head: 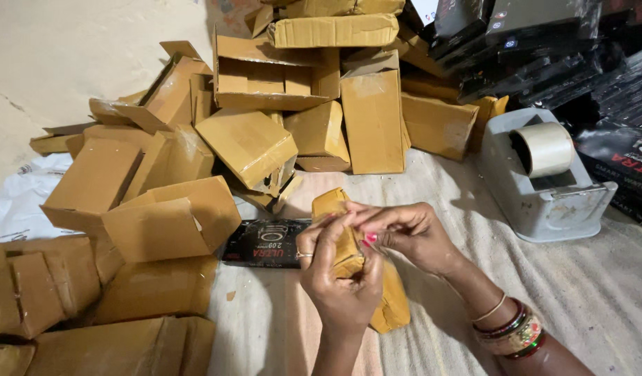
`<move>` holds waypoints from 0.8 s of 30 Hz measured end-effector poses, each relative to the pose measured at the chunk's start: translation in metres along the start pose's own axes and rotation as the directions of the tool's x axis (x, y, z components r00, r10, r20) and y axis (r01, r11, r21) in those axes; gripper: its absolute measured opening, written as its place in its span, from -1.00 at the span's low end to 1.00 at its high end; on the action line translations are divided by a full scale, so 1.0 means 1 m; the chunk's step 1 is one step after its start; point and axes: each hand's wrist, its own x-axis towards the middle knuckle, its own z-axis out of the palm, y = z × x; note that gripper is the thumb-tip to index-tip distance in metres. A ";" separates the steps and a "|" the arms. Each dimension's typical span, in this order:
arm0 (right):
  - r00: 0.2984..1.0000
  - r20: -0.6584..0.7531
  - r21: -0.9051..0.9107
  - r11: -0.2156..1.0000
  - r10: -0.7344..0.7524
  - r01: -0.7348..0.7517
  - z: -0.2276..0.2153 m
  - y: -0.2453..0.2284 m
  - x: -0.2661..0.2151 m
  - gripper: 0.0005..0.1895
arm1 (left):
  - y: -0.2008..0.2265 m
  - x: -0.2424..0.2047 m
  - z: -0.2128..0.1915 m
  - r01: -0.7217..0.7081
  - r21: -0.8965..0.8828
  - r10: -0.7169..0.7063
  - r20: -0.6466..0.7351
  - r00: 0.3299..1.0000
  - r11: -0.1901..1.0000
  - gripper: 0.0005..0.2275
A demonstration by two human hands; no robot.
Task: The person packs smartwatch boxes into small cardboard boxes. They place a white foam sheet inside, insert the product box, close the flaps, and seal the box with clear packing tape using a tape dispenser. The process is repeated for multiple units.
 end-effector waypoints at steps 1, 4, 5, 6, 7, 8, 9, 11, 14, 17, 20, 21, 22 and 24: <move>0.994 -0.100 -0.037 0.998 0.039 -0.043 0.000 0.003 0.000 -0.70 | -0.002 -0.002 -0.001 -0.011 -0.008 0.011 0.001 1.000 1.000 -0.60; 0.904 -0.355 0.019 0.968 0.240 -0.250 0.003 0.014 -0.004 -0.55 | -0.007 -0.016 -0.010 -0.031 -0.043 0.032 0.025 0.999 0.999 -0.59; 0.836 -0.397 0.140 0.926 0.378 -0.352 0.004 0.015 -0.008 -0.48 | -0.008 -0.021 -0.014 -0.034 -0.060 0.036 0.039 0.999 0.998 -0.59; 0.751 -0.420 0.264 0.860 0.510 -0.437 0.004 0.016 -0.010 -0.42 | -0.010 -0.023 -0.021 -0.019 -0.117 0.026 0.057 0.998 0.993 -0.60; 0.812 -0.301 0.141 0.865 0.500 -0.481 0.003 0.016 -0.011 -0.37 | -0.014 -0.023 -0.030 -0.002 -0.175 0.015 0.074 0.997 0.985 -0.62; 0.851 -0.174 0.011 0.865 0.496 -0.502 0.000 0.014 -0.010 -0.32 | -0.017 -0.023 -0.039 0.015 -0.232 0.006 0.090 0.996 0.973 -0.63; 0.867 -0.040 -0.121 0.858 0.497 -0.498 -0.001 0.012 -0.008 -0.27 | -0.018 -0.023 -0.049 0.056 -0.274 -0.026 0.112 0.993 0.960 -0.65; 0.918 -0.001 -0.231 0.893 0.396 -0.385 0.001 0.004 -0.005 -0.23 | -0.017 -0.017 -0.066 0.143 -0.349 -0.092 0.160 0.983 0.926 -0.68; 0.941 0.009 -0.370 0.876 0.337 -0.310 0.020 -0.016 -0.005 -0.20 | -0.003 -0.005 -0.084 0.120 0.008 -0.119 0.201 0.972 0.993 -0.70; 0.926 -0.048 -0.555 0.761 0.374 -0.336 0.050 -0.040 -0.011 -0.20 | 0.017 0.008 -0.085 0.001 0.481 -0.095 0.171 0.981 0.877 -0.65; 0.918 -0.141 -0.758 0.556 0.370 -0.340 0.077 -0.056 -0.016 -0.12 | 0.027 0.017 -0.072 0.044 0.345 -0.129 0.228 0.965 0.937 -0.68; 0.917 -0.180 -0.813 0.471 0.355 -0.342 0.084 -0.059 -0.018 -0.07 | 0.028 0.018 -0.070 -0.006 0.334 -0.072 0.222 0.972 0.943 -0.72; 0.936 -0.145 -0.837 0.464 0.322 -0.290 0.088 -0.061 -0.020 -0.06 | 0.027 0.018 -0.067 -0.057 0.323 -0.015 0.216 0.976 0.945 -0.75; 0.964 -0.078 -0.879 0.438 0.255 -0.187 0.089 -0.064 -0.027 -0.04 | 0.021 0.015 -0.063 -0.065 0.309 0.009 0.178 0.984 0.949 -0.77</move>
